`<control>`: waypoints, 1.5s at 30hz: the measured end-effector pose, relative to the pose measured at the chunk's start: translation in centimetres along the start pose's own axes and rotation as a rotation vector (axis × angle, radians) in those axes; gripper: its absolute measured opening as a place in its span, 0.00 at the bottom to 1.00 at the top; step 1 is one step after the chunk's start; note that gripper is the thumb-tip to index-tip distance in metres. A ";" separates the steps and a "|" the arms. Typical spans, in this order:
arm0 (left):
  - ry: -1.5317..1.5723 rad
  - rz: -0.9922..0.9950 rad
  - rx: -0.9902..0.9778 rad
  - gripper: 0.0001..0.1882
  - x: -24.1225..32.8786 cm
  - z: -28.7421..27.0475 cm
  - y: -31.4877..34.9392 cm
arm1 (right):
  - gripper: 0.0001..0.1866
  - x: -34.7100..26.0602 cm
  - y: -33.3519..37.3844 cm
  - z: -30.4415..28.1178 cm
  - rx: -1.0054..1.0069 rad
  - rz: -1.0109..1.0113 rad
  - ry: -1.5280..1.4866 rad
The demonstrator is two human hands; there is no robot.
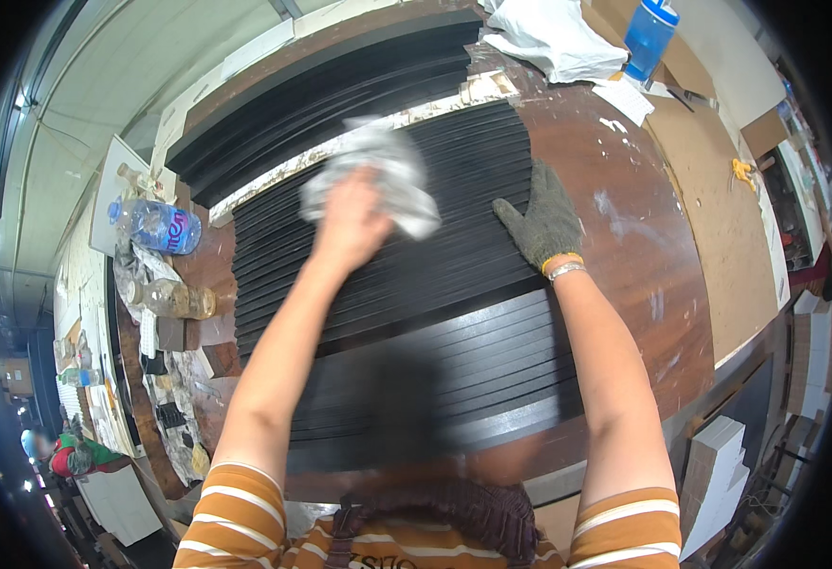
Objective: The person wipes a stack of black ribbed panels with a cloth, then walks to retrieve additional panels and returns to continue wiping. The person uses a sponge to scrub the panels and finishes by wiping them again with a cloth.
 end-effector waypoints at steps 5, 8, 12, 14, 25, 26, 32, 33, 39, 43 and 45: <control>-0.214 -0.428 -0.014 0.20 -9.8 -5.8 2.7 | 0.50 -0.2 0.0 -0.4 -0.032 0.011 0.018; -0.525 -1.085 -0.082 0.21 -17.6 -14.7 7.5 | 0.50 -0.1 0.2 -0.5 -0.028 0.026 -0.031; -0.079 -0.639 0.249 0.26 -11.1 -11.9 5.7 | 0.50 0.0 0.2 -0.3 -0.022 0.026 -0.051; -0.100 -0.201 0.126 0.21 -6.1 -8.2 5.6 | 0.49 -0.1 0.1 -0.2 0.013 -0.005 -0.026; -0.273 -0.248 0.280 0.14 -1.5 -15.6 9.6 | 0.48 0.7 -0.2 0.7 -0.030 -0.038 0.026; -0.120 -0.168 0.050 0.16 1.3 -12.3 10.4 | 0.48 0.6 -0.3 0.5 -0.043 -0.052 0.054; -0.359 -0.564 -0.114 0.15 -6.2 -17.1 16.7 | 0.45 -1.9 3.9 -5.5 0.042 -0.244 0.100; -0.504 -0.715 -0.205 0.13 -8.1 -19.6 17.7 | 0.45 -2.4 5.8 -6.6 0.016 -0.262 0.140; -0.038 -0.351 0.211 0.11 8.7 -16.6 15.4 | 0.52 -7.9 19.6 -8.0 -0.278 -0.605 -0.018; 0.268 -0.384 -0.305 0.21 15.6 -10.0 19.3 | 0.51 -9.6 19.1 -5.6 -0.245 -0.583 0.143; 0.060 -0.275 -0.215 0.27 12.5 -12.6 21.1 | 0.49 -9.5 18.3 -4.4 -0.309 -0.587 0.242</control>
Point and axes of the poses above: each hand's wrist, its own y-axis away from the middle knuckle, its own z-axis out of the palm, x = y × z, the point moved 5 cm from there along -y, towards the middle knuckle, and after that the axes turned 10 degrees about x, right-handed, at the moved point
